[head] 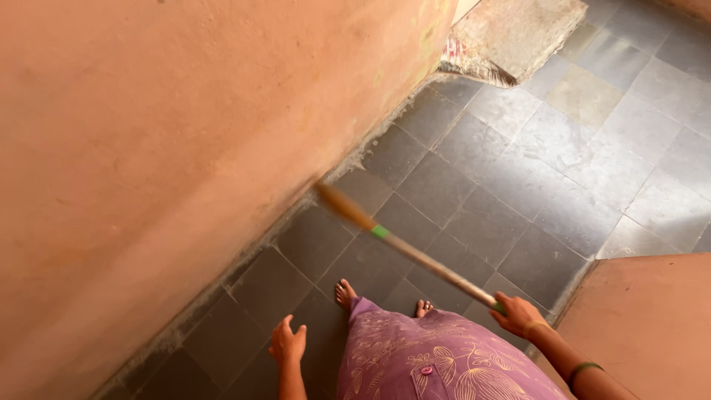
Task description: The person sweeps a tiled floor with a broom, moving from a narrow corridor into a larger area with stairs. They sweep along the base of the walls and around a small raised platform, gathering debris across the dark grey tiles.
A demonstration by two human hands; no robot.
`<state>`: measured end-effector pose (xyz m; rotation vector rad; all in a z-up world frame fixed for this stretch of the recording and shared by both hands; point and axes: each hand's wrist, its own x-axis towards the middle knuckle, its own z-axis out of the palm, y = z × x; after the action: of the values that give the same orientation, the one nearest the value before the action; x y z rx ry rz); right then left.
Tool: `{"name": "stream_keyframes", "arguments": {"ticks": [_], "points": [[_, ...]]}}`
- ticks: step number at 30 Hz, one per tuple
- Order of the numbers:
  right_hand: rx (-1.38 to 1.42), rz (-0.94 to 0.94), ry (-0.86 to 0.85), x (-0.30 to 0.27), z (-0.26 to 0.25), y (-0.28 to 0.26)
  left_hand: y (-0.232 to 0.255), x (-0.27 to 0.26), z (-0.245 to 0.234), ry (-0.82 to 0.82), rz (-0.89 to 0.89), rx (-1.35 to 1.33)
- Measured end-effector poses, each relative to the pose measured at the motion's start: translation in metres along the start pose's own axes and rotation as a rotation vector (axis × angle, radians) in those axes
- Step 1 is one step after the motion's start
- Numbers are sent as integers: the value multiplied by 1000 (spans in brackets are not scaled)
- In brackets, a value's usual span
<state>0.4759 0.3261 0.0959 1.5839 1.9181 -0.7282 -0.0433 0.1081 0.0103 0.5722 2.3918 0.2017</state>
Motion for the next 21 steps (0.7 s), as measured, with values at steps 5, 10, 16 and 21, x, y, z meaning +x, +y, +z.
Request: {"name": "stream_keyframes", "arguments": {"ticks": [5,10,16,21], "points": [[-209,-211,-130,66,-6,-104,-1,43,-28,14,-27,13],[-419,-290,-101,95,16,-188,-12,77,-49,-34,6,53],[-30,285,-138,62,-7,-158,-15,121,-93,-122,7,180],[226,551,74,40,-4,-146,1,161,-116,-281,-95,356]]}}
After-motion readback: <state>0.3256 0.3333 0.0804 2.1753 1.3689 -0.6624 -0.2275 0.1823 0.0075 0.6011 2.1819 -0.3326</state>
